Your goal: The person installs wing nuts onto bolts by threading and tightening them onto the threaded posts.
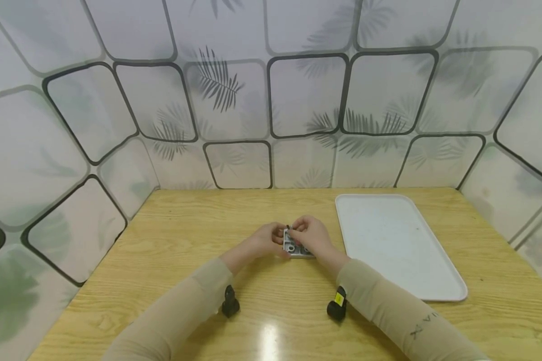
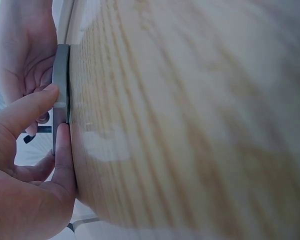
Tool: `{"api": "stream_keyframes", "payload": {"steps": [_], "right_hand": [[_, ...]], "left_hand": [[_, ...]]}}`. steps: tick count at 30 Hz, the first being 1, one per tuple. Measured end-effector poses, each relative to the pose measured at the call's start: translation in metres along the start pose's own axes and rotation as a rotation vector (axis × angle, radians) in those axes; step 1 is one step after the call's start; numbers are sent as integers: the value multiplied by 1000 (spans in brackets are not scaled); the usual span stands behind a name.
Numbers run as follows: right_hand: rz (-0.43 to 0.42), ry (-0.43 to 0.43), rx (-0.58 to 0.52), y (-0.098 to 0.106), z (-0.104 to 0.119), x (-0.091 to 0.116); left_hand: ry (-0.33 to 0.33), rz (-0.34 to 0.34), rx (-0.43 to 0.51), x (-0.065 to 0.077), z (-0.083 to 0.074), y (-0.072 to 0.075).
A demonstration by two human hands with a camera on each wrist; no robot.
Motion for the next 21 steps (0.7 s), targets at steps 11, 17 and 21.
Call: {"api": "stream_keyframes", "payload": {"steps": [11, 17, 21], "right_hand": [[1, -13, -5, 0, -1, 1], [33, 35, -223, 0, -2, 2], [45, 56, -276, 0, -2, 2]], "left_hand": [[-4, 9, -2, 2, -1, -1], [-7, -2, 13, 1, 0, 0], [-11, -4, 19, 0, 0, 0]]}}
Point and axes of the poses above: each hand's wrist, its own x-axis away from the middle knuckle, its own y-axis out of the back of the hand, z = x × y, the point moved 4 cm from there along -x, towards the middle knuckle, and after that the axes turned 13 degrees about z, right-handed, at the moved point
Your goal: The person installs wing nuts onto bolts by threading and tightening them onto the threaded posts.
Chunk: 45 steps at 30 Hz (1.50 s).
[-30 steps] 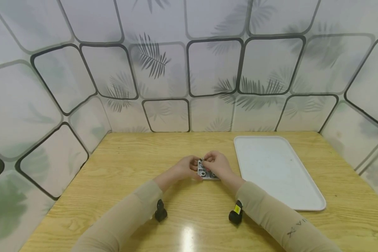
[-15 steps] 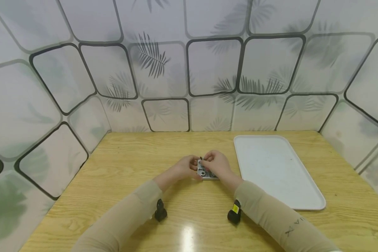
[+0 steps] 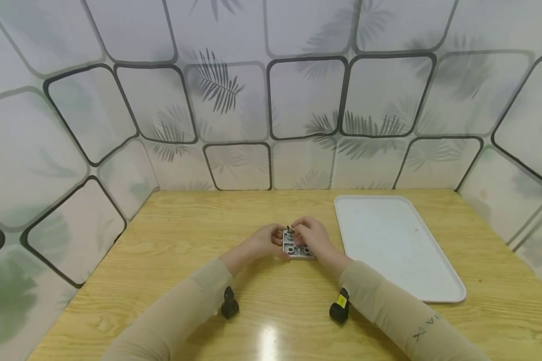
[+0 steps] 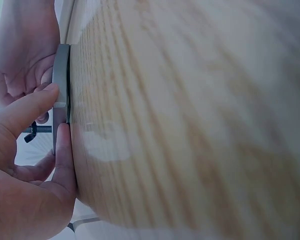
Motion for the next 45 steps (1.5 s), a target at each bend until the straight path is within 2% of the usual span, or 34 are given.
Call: {"api": "stream_keyframes", "payload": {"steps": [15, 27, 45], "right_hand": [[-4, 2, 38, -2, 1, 0], [-19, -19, 203, -1, -1, -2], [-25, -28, 271, -2, -3, -3]], "left_hand": [[2, 7, -9, 0, 0, 0], [1, 4, -14, -1, 1, 0], [7, 11, -2, 1, 0, 0]]}}
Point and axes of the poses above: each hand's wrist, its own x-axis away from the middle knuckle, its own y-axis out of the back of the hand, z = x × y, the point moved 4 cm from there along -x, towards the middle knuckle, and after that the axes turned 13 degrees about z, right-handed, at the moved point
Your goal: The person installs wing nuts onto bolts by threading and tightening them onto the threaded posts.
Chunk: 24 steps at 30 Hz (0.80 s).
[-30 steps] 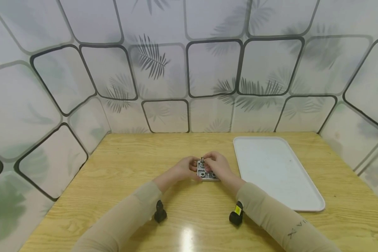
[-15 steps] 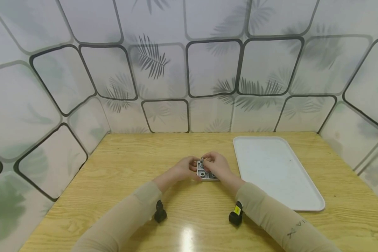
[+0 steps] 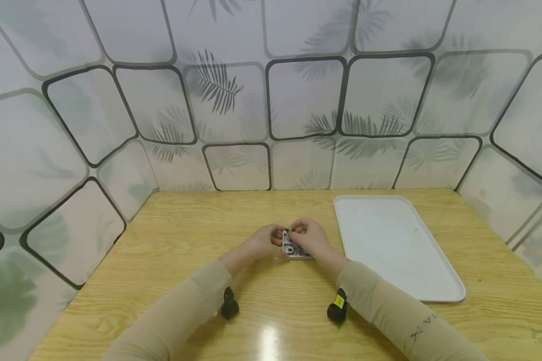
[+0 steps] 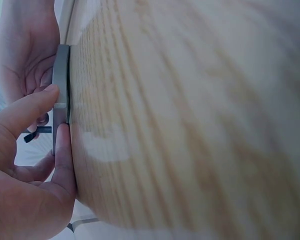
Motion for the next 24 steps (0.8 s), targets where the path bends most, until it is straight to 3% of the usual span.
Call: {"api": "stream_keyframes", "payload": {"steps": [8, 18, 24], "right_hand": [[-19, -16, -10, -1, 1, -1], [-67, -48, 95, -1, 8, 3], [-32, -25, 86, 1, 6, 2]], "left_hand": [[-6, -5, 3, -1, 1, -1], [-32, 1, -4, 1, 0, -1], [-20, -5, -5, 0, 0, -1]]}}
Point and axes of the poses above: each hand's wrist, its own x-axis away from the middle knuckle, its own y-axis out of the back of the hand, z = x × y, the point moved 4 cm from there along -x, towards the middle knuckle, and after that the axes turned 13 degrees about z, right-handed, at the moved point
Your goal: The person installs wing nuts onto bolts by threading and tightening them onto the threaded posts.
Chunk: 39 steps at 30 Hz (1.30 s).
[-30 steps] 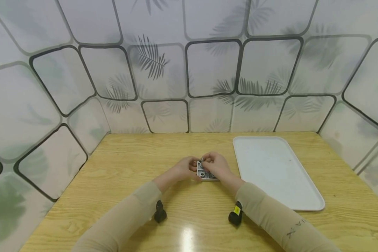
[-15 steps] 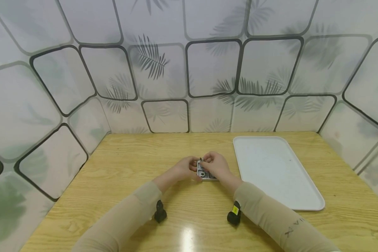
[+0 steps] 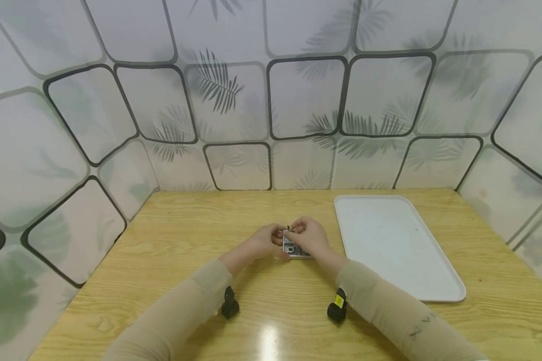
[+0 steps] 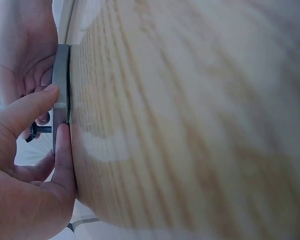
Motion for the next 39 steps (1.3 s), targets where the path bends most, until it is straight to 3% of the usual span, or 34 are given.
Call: {"api": "stream_keyframes", "payload": {"steps": [7, 11, 32, 39], "right_hand": [[99, 34, -242, 2, -5, 1], [104, 53, -309, 2, -4, 3], [109, 35, -240, 0, -3, 0], [75, 24, -143, 1, -3, 0]], "left_hand": [[7, -6, 0, -2, 2, 0], [2, -2, -4, -2, 2, 0], [5, -13, 5, -2, 1, 1], [8, -9, 14, -2, 1, 0]]}}
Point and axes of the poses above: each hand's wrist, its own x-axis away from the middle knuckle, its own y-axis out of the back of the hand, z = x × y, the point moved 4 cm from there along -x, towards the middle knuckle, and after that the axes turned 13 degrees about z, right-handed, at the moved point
